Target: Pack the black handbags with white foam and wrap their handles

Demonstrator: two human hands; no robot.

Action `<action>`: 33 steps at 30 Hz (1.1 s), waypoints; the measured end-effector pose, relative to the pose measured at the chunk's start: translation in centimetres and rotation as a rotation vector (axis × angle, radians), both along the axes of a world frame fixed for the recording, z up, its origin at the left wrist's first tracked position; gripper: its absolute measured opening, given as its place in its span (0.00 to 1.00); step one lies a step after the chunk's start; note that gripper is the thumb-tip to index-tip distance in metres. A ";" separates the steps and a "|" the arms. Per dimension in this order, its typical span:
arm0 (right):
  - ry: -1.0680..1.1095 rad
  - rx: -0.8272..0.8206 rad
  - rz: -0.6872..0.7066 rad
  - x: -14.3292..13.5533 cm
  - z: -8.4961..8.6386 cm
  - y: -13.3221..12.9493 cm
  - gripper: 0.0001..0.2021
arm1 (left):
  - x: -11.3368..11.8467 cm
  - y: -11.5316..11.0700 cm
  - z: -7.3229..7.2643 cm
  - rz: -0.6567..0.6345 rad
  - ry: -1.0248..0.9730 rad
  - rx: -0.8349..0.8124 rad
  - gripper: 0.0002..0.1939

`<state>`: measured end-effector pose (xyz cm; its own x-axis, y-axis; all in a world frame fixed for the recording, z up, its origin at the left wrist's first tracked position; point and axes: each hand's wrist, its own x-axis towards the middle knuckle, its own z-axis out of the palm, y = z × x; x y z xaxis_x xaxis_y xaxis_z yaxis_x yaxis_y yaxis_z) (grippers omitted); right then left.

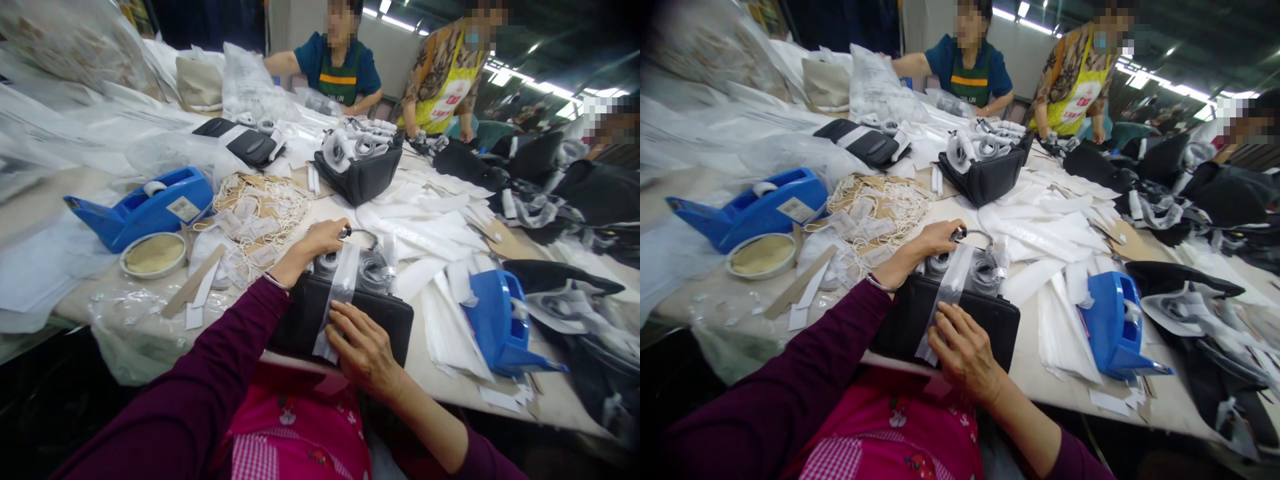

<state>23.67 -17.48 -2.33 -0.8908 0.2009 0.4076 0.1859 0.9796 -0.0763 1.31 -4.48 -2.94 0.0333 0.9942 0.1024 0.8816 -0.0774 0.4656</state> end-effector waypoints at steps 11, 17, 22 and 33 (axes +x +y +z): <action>-0.109 0.019 -0.029 0.6 0.3 -1.3 0.10 | 0.7 -6.5 4.4 -0.285 -0.122 0.379 0.25; -0.024 -0.002 -0.017 0.7 0.0 -1.0 0.09 | 2.2 -17.1 0.2 -0.554 -0.086 0.387 0.22; 0.097 -0.058 -0.111 3.6 -1.9 -3.3 0.16 | 1.5 -18.4 -2.3 -0.593 -0.004 0.399 0.23; 0.317 0.205 -0.333 5.6 -9.6 -8.9 0.13 | 1.7 -18.7 -2.2 -0.668 0.224 0.423 0.22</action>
<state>29.32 -26.43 -11.97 -0.6178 0.3406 0.7087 0.4902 0.8716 0.0085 2.97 -23.19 -5.16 0.6682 0.6366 0.3850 0.6563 -0.7481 0.0980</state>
